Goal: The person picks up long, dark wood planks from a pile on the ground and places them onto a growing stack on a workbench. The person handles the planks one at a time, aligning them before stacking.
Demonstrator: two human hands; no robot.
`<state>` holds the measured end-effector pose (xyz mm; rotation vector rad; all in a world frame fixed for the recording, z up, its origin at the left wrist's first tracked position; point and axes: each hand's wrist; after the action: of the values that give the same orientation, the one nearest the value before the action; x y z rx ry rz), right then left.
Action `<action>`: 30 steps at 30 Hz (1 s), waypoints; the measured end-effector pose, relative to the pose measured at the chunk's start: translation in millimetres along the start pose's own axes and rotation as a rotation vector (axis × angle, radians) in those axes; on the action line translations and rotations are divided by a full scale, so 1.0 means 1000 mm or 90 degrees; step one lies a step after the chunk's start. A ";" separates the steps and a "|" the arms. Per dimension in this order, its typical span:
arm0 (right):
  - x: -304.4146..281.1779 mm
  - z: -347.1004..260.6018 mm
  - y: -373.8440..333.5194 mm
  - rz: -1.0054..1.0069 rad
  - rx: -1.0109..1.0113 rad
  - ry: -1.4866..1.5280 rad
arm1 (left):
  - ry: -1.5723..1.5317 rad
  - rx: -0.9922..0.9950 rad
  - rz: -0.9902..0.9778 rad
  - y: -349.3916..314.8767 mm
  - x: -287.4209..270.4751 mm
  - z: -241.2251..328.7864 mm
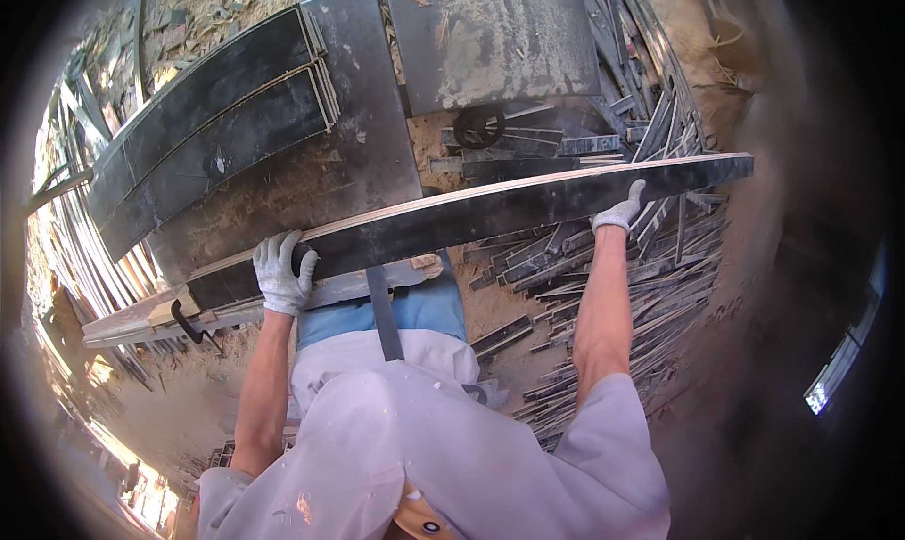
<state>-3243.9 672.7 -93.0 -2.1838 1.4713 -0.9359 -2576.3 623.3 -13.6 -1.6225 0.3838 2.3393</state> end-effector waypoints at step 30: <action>0.043 -0.012 -0.005 -0.017 0.058 -0.153 | 0.020 0.005 0.080 0.011 -0.004 0.010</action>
<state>-3238.2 636.2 -67.4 -2.1680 1.2651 -0.7055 -2587.7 616.3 -5.3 -1.6788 0.5152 2.4019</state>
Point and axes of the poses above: each hand's wrist, its own y-axis towards the middle knuckle, its own x-axis out of the palm, z = x × y, and after that the axes turned 1 degree about -z, right-handed
